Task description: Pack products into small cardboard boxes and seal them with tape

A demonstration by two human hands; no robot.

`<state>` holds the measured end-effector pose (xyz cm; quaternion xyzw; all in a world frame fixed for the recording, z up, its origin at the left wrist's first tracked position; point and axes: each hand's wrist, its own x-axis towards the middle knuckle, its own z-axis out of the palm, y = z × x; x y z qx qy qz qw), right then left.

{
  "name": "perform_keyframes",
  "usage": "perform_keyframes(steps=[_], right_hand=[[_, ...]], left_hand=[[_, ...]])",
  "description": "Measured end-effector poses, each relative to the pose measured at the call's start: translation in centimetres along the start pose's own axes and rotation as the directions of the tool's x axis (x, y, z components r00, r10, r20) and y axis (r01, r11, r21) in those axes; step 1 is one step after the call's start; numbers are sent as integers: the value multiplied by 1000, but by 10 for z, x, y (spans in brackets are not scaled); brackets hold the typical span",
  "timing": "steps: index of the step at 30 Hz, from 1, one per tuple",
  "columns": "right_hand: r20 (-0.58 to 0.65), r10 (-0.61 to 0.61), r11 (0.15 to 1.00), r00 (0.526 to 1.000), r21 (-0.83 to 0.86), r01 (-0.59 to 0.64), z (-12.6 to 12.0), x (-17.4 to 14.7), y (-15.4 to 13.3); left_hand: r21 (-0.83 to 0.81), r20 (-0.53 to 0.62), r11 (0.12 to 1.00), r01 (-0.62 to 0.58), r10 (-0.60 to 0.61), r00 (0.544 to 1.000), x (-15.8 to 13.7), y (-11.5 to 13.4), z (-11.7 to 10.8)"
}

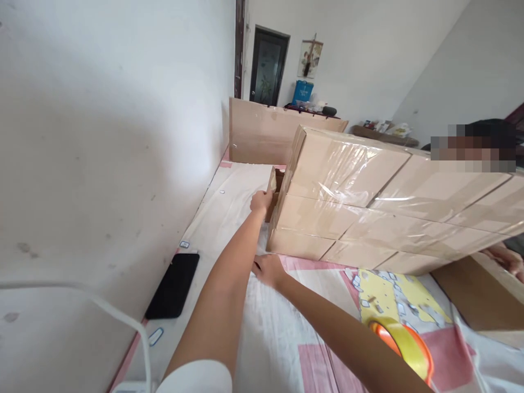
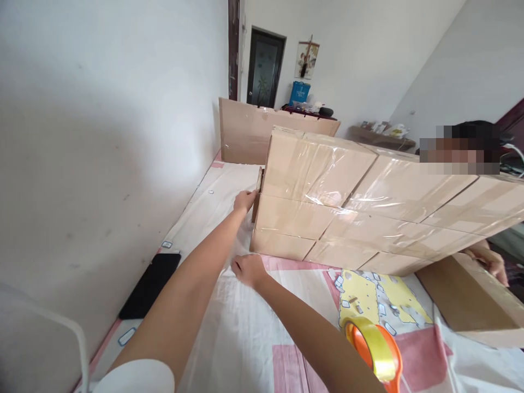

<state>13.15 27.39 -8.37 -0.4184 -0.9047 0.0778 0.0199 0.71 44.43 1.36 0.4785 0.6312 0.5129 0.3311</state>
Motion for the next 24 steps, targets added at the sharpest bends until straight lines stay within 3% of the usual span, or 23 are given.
perform_keyframes(steps=[6,9,11,14,17,21,24], right_hand=[[-18,6,1000,1000,-9,-6,1,0,-1],[-18,24,1000,1000,-14,-24,2,2,0],[-27,36,999,999,4,-36,3,3,0],[-51,52,996,997,81,-48,2,1,0],[-100,64,976,993,212,-42,-1,-6,-3],[-220,89,908,971,419,12,-11,-18,-8],[-303,103,850,948,522,75,-26,-25,-8]], left_hand=[[17,-10,997,78,-78,997,-1,14,-4],[-34,-120,990,138,-141,983,1,19,-13],[-80,-229,989,128,-143,963,-6,17,-31],[-113,-400,993,18,-62,914,-37,11,-80],[-96,-524,985,-147,76,848,-88,12,-146],[-107,-586,945,-309,191,787,-165,28,-224],[-181,-579,923,-341,181,795,-209,38,-256]])
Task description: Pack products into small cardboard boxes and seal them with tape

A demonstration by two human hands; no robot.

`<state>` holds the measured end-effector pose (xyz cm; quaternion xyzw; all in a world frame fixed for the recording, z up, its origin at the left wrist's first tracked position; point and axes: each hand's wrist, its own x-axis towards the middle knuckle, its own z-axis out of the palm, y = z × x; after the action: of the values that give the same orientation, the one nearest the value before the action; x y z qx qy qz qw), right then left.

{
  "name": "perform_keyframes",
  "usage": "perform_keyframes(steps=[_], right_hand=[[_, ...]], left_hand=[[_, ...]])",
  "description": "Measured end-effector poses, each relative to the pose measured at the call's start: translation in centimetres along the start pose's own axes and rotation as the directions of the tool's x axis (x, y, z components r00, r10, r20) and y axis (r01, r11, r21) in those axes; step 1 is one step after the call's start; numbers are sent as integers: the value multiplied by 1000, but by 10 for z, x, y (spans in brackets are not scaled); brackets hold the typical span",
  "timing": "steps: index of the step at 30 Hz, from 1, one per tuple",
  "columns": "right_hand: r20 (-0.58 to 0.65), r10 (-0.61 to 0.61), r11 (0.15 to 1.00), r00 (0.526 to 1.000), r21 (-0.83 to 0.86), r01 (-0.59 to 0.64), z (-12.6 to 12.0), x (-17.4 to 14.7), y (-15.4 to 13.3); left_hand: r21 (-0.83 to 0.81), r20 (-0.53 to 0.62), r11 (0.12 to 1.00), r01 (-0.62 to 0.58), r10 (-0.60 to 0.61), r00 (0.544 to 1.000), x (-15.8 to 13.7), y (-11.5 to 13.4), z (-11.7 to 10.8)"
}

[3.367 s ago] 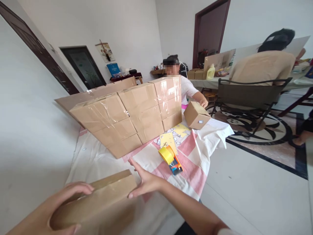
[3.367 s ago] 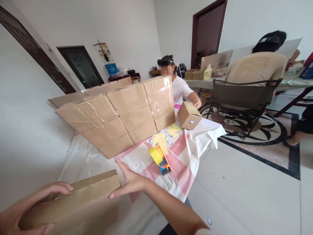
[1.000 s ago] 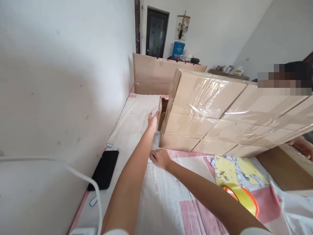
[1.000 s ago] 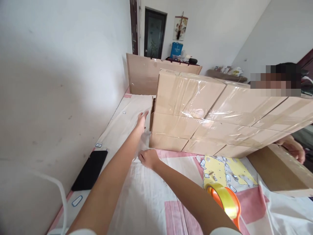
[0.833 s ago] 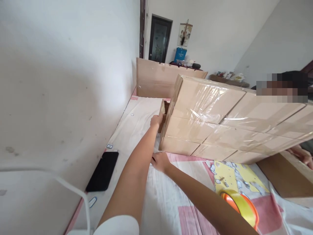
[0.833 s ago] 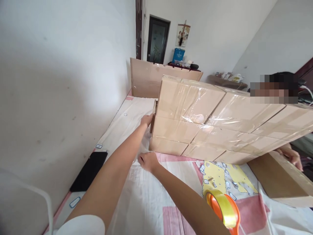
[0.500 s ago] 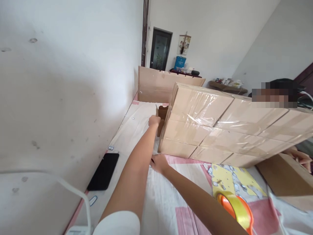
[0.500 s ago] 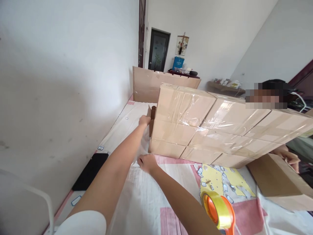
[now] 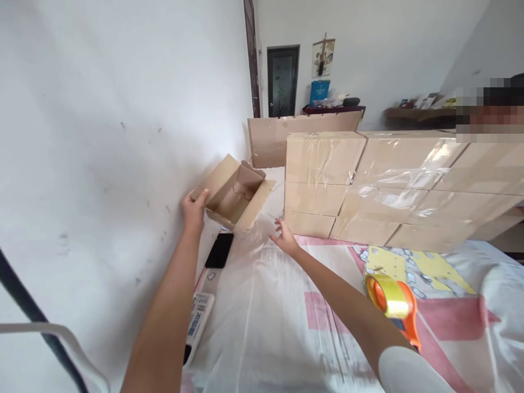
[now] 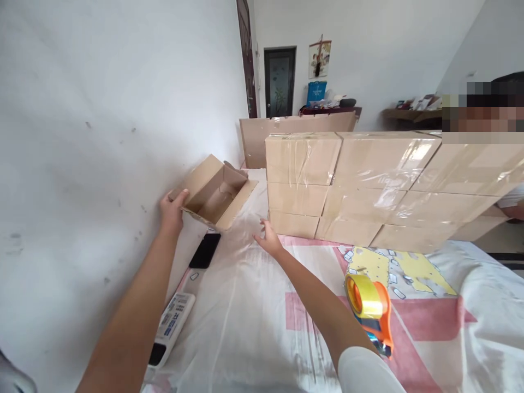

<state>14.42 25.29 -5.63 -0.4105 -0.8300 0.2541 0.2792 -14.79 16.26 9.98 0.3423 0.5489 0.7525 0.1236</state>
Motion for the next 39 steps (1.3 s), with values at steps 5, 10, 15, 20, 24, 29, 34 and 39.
perform_keyframes(steps=[5,10,15,20,24,29,34,39], right_hand=[[-52,-124,912,991,388,134,-21,0,-11],[-61,-34,919,998,391,55,-16,1,-12],[-64,108,967,992,237,-91,1,2,-2],[90,115,993,989,-43,-111,33,-13,-1],[151,110,963,982,-263,-67,53,-26,-2],[180,108,877,978,-480,-9,55,-25,-1],[173,106,874,979,-485,-9,53,-25,-2],[176,100,891,979,-453,-10,56,-25,-1]], left_hand=[[-40,157,986,164,-156,975,-31,11,-15],[-69,65,983,170,-165,984,-48,-19,17],[-49,-160,990,133,-139,977,-50,-69,59],[-3,-276,992,127,-123,953,-31,-114,75],[35,-346,989,142,-121,930,-1,-141,83],[71,-300,988,139,-112,948,16,-151,103],[7,-182,988,-155,154,971,2,-108,144],[-94,443,988,-126,155,883,22,-63,264]])
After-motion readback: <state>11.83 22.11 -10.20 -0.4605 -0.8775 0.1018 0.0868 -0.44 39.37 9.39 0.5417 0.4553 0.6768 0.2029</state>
